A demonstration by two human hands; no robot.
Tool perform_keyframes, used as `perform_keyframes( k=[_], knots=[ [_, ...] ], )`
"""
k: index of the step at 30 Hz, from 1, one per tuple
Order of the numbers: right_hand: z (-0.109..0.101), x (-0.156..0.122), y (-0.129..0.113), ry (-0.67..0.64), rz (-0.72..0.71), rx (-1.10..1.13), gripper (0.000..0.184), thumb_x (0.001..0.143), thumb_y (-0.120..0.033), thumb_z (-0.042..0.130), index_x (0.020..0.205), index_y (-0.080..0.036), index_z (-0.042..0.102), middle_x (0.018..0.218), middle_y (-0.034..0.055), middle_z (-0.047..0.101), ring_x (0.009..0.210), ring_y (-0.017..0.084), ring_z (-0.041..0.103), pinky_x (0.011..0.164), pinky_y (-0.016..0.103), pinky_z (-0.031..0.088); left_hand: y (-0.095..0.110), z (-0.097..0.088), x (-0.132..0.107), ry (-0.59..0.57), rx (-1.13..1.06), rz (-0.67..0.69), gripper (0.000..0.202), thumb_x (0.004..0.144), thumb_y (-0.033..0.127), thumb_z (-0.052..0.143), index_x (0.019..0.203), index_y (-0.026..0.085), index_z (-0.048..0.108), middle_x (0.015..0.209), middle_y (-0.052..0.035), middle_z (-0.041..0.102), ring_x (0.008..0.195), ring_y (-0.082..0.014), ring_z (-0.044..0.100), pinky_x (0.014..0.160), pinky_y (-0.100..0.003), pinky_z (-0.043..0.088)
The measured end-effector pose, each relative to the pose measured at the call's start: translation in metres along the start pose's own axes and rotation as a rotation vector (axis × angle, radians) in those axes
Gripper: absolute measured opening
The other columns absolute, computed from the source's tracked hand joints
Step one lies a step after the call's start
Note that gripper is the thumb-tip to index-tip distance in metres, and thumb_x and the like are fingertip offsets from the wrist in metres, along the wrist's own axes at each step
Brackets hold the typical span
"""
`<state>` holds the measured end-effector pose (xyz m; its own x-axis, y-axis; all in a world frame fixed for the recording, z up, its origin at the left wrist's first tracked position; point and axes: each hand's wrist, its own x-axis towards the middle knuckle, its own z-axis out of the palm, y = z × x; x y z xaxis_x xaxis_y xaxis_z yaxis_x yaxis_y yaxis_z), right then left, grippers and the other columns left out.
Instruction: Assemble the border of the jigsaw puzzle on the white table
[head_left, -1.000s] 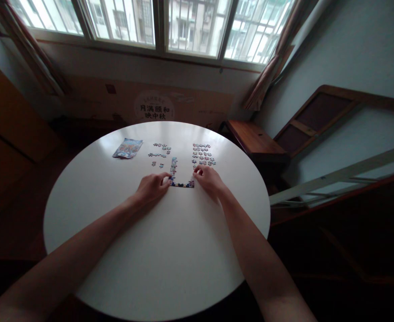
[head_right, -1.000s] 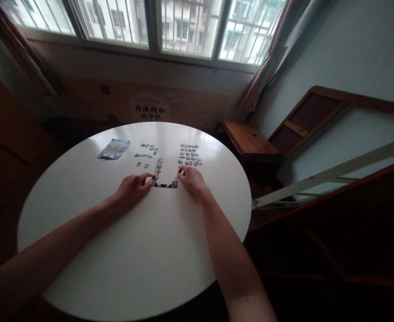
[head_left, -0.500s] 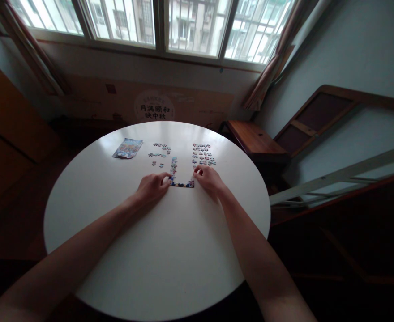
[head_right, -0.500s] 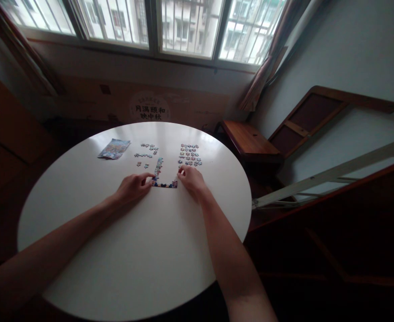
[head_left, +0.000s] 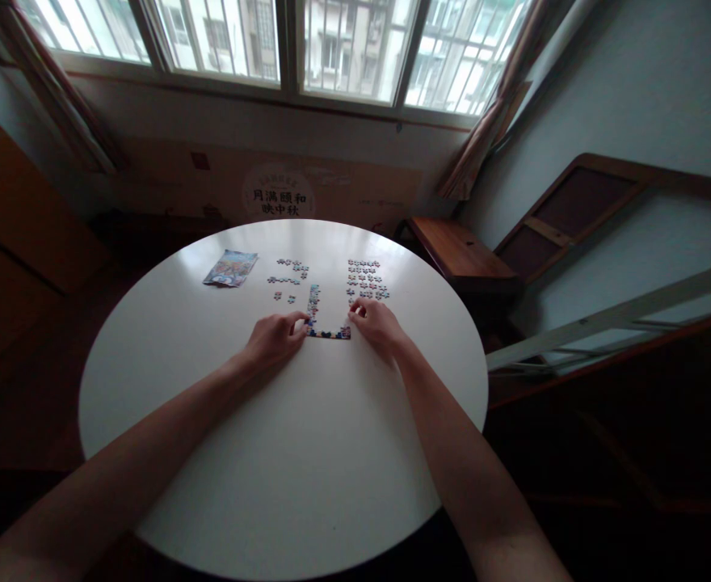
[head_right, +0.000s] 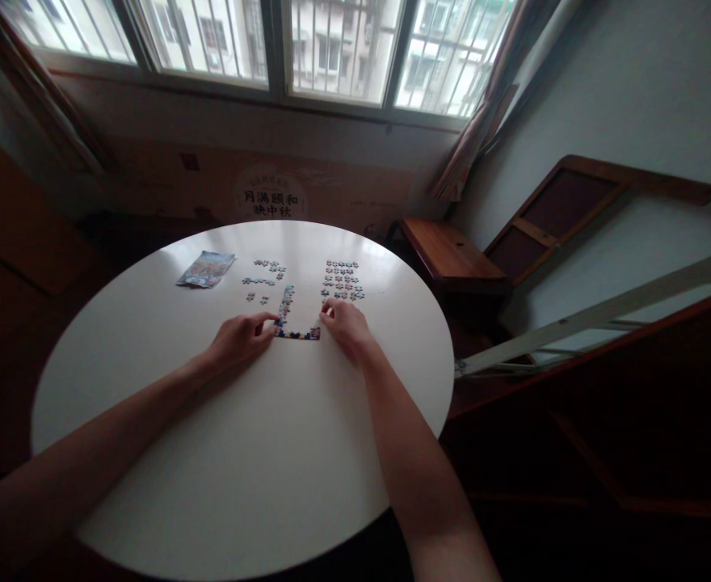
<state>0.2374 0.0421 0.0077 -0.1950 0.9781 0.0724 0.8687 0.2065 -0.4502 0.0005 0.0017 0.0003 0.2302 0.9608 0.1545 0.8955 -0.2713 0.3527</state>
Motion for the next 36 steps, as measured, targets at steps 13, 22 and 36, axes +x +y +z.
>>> perform_keyframes(
  k=[13,22,36],
  knots=[
    [0.0,0.0,0.0,-0.005,0.023,-0.01,0.017,0.085,-0.03,0.058,0.096,-0.023,0.068,0.088,0.0018,0.071,0.074,0.015,0.061,0.066,0.023,0.041,-0.016,0.005,0.011,0.076,-0.5,-0.026,0.042,0.082,0.043,0.052,0.112,0.015,0.064,0.052,0.0049,0.051,0.048,-0.011,0.05,0.051,-0.022,0.038],
    [-0.002,-0.001,-0.003,-0.021,0.026,0.006,0.017,0.085,-0.03,0.058,0.096,-0.023,0.068,0.09,0.0025,0.071,0.077,0.015,0.061,0.069,0.024,0.042,-0.036,-0.035,0.055,0.268,-0.447,-0.09,0.041,0.078,0.035,0.055,0.109,0.012,0.068,0.084,-0.0078,0.066,0.071,-0.0155,0.059,0.067,-0.029,0.049],
    [-0.001,-0.002,-0.004,-0.018,0.032,0.021,0.015,0.085,-0.03,0.059,0.095,-0.024,0.068,0.088,0.0017,0.071,0.077,0.015,0.062,0.068,0.024,0.041,-0.08,-0.042,0.165,-0.106,0.379,-0.017,0.051,0.088,0.039,0.049,0.135,0.021,0.054,0.14,-0.0145,0.045,0.127,-0.041,0.034,0.1,-0.051,0.031]
  ],
)
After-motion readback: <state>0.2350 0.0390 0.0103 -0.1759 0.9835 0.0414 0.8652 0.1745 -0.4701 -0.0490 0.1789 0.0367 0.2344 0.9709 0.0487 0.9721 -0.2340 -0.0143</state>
